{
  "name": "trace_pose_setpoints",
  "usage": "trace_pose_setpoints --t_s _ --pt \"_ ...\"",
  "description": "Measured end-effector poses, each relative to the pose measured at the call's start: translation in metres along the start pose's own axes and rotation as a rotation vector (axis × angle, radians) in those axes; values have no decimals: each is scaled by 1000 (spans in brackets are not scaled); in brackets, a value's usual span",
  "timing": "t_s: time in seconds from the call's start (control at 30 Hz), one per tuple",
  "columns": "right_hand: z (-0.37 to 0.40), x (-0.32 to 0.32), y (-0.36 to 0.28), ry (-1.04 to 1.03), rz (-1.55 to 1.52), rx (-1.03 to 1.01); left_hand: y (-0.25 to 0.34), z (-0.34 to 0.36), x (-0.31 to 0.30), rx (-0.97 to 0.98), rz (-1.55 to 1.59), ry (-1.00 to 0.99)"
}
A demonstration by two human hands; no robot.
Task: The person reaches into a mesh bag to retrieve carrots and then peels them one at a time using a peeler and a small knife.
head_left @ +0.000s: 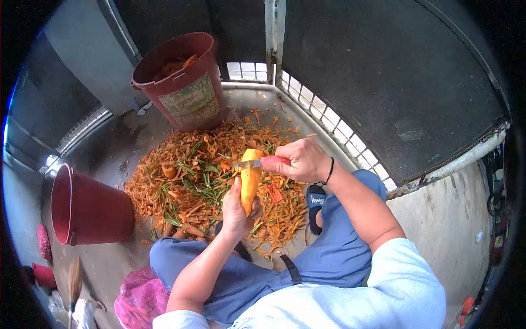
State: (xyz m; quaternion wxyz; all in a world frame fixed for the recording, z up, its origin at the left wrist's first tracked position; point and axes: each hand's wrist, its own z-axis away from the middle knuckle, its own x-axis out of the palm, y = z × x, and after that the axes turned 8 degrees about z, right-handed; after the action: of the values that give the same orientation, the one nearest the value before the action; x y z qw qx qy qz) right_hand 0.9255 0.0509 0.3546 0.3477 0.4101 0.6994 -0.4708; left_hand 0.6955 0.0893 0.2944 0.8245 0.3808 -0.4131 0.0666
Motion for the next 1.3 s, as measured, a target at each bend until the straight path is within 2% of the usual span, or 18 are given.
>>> trace_pose_setpoints --t_s 0.1,0.2,0.27,0.33,0.4,0.53,0.57,0.6,0.67,0.73,0.8,0.87,0.93,0.97,1.1,1.2,1.23,1.3 --pt "-2 -1 0 54 -8 3 1 2 1 -8 19 -21" --pt "-4 -6 9 69 5 98 1 2 -1 32 7 -19" --pt "-7 -14 18 8 47 325 0 4 1 64 -35 -27" --pt "-7 -10 25 31 -6 330 1 4 1 99 -78 -37" --pt "-4 -4 22 24 -184 231 1 3 -2 98 -122 -58" --pt "-5 2 2 46 -108 88 -2 -1 -2 155 -141 2" --pt "-3 -2 -4 5 -149 216 -3 -2 -3 156 -140 3" --pt "-3 1 -5 4 -149 217 -5 -3 -5 221 -260 9" --pt "-3 14 2 14 -461 316 -9 -8 -9 293 -377 12" --pt "-7 27 4 80 -521 247 -15 -10 -11 503 -534 -68" --pt "-7 31 6 60 -753 361 -17 -10 -13 494 -510 -90" --pt "-12 33 19 139 -763 391 -16 -13 -14 511 -536 -130" --pt "-18 18 18 -1 -847 586 -14 -10 -13 517 -580 -145" --pt "-14 7 14 -143 -1024 753 -13 -10 -12 523 -625 -160" --pt "-8 18 18 -277 -1098 600 -5 -16 -16 532 -777 -166" --pt "-7 27 19 -227 -1134 553 -2 -27 -25 445 -883 -197" --pt "-5 30 18 -233 -1136 563 11 -20 -14 128 -712 -195" --pt "-5 37 16 -277 -1187 470 12 -14 -1 23 -403 -277"
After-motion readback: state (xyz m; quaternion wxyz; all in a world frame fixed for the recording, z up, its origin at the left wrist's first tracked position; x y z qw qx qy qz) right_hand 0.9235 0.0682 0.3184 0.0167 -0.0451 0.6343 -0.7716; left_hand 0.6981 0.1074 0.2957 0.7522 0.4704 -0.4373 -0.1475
